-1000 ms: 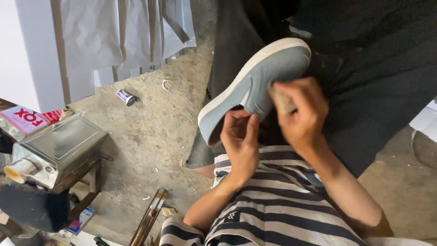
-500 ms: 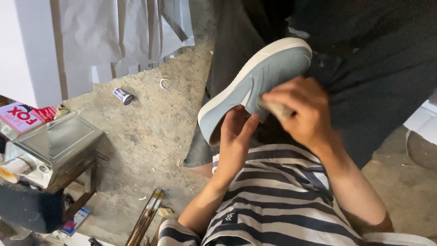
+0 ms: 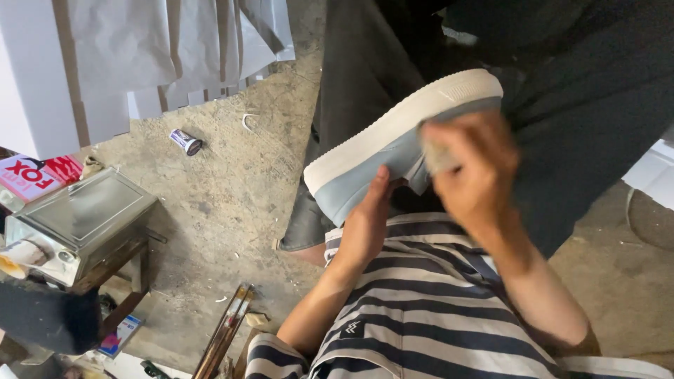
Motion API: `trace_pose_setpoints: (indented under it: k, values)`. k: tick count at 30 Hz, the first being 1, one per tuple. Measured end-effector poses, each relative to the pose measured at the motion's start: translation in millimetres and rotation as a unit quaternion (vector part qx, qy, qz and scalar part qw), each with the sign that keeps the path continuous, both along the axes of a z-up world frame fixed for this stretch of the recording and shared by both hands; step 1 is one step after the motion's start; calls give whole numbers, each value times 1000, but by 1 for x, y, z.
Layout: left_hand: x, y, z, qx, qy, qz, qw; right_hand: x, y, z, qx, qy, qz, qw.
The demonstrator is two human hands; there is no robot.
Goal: The person wipes a light blue slip-on shoe with a cloth, focusing on the white sole and upper surface. They rotate the shoe to clean different areas, then place it back on the table and pick up another shoe to continue wiping.
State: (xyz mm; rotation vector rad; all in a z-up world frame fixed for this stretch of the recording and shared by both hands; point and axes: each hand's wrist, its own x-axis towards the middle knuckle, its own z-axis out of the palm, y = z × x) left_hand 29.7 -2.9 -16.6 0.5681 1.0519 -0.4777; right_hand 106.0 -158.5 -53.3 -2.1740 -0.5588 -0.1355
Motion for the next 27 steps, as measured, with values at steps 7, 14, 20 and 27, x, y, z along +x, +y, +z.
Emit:
trace_pose_setpoints:
  k: [7, 14, 20, 27]
  values:
    - [47, -4, 43, 139, 245, -278, 918, 23, -30, 11, -67, 15, -56, 996]
    - [14, -11, 6, 190, 185, -209, 941, -2, -18, 9, -12, 59, 146, 987]
    - [19, -15, 11, 157, 154, -229, 948, -7, -9, 19, -108, 23, -36, 993]
    - [-2, -12, -7, 197, 49, -153, 967, 22, -66, 3, -76, 85, -40, 993]
